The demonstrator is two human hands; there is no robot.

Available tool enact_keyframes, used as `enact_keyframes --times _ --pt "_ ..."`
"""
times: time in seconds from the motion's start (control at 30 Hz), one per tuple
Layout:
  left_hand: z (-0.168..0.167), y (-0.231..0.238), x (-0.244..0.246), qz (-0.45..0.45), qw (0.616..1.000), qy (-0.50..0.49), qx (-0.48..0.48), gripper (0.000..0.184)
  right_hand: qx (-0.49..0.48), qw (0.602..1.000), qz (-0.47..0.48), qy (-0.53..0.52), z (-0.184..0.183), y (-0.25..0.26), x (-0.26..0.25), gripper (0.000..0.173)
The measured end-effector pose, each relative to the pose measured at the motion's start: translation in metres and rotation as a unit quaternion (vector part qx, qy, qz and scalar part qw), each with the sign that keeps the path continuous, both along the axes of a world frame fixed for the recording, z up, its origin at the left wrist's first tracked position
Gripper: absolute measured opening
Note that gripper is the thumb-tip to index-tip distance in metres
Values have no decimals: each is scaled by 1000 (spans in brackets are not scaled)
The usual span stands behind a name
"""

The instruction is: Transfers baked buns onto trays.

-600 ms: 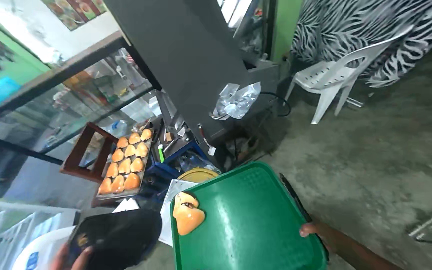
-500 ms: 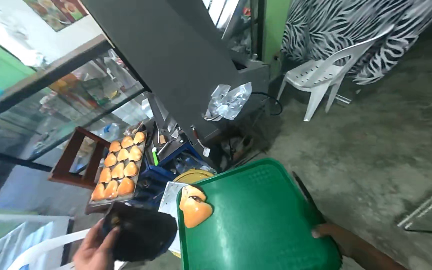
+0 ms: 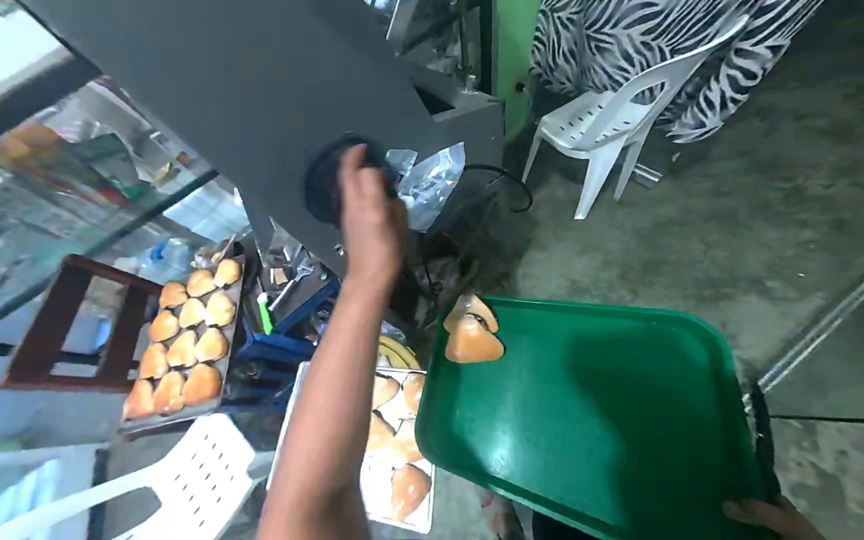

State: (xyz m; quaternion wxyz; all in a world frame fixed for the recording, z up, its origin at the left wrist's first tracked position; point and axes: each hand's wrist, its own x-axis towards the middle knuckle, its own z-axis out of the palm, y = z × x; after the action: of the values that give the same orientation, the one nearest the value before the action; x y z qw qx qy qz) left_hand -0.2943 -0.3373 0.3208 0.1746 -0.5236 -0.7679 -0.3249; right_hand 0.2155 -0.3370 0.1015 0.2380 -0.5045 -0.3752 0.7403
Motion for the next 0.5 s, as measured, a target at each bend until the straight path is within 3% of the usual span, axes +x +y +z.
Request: enact_keyframes --times 0.07,0.17,0.27,0.4,0.47,0.5 --pt "-43 58 -12 32 985 -66 -157 34 -3 1000 -8 -8 3 11 -2 44" --pt "-85 105 -26 101 944 -121 -288 51 -1 1000 -16 13 4 27 -2 44" --pt "-68 115 -36 130 902 -189 -367 74 1 999 -9 33 6 38 0 41" --pt "-57 124 -66 120 845 -316 -414 93 6 999 20 50 9 51 -6 40" --pt "-56 124 -71 99 845 -354 -389 96 8 999 28 44 9 58 -10 42" --pt "-56 118 -70 76 865 -355 -346 92 7 999 33 39 7 61 -11 44"
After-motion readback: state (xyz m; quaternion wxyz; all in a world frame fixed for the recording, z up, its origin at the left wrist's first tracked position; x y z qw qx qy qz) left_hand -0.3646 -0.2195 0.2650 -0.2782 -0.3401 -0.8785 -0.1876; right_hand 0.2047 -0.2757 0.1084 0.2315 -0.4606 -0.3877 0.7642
